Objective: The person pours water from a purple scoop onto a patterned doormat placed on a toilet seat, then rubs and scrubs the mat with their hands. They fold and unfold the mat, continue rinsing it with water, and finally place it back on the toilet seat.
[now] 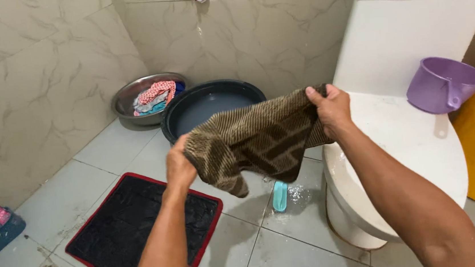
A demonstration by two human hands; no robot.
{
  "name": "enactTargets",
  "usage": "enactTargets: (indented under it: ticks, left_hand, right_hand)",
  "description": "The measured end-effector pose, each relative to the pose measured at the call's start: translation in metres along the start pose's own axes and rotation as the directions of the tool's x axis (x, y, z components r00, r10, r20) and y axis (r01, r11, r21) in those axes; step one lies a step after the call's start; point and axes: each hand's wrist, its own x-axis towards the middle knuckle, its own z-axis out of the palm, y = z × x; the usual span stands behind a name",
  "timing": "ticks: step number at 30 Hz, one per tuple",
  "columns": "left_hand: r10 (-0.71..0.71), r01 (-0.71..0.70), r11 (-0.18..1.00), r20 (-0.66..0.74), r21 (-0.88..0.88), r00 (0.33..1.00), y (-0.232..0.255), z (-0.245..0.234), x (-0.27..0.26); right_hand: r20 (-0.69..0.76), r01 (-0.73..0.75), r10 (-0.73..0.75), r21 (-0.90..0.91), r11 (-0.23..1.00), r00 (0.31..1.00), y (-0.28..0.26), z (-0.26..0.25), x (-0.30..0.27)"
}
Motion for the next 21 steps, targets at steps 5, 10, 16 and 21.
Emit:
enactTargets:
  ticks: [5, 10, 16, 21]
  left_hand:
    - [-0.114, 0.092, 0.982, -0.129, -0.164, 0.985, 0.006, -0.002, 0.002]
    - [-0.292, 0.202, 0.806, -0.076, -0.556, 0.953, -0.028, 0.015, 0.006]
    - [-0.321, 0.290, 0.573, 0.115, -0.767, 0.940, -0.007, 0.002, 0.001]
    - [-0.297, 0.356, 0.317, 0.265, -0.879, 0.917, -0.010, -0.018, 0.011]
  right_hand:
    - [0.034, 0.045, -0.047, 0.075, 0.996, 0.998, -0.006, -0.015, 0.012]
    - [0.058, -0.010, 0.005, 0.086, 0.996, 0.998, 0.001, -0.028, 0.022]
    - [0.172, -0.021, 0.038, -0.096, 0.995, 0.984, -0.027, -0.020, 0.000]
    - [0.316, -0.034, 0.183, -0.423, 0.905, 0.931, -0.009, -0.039, 0.013]
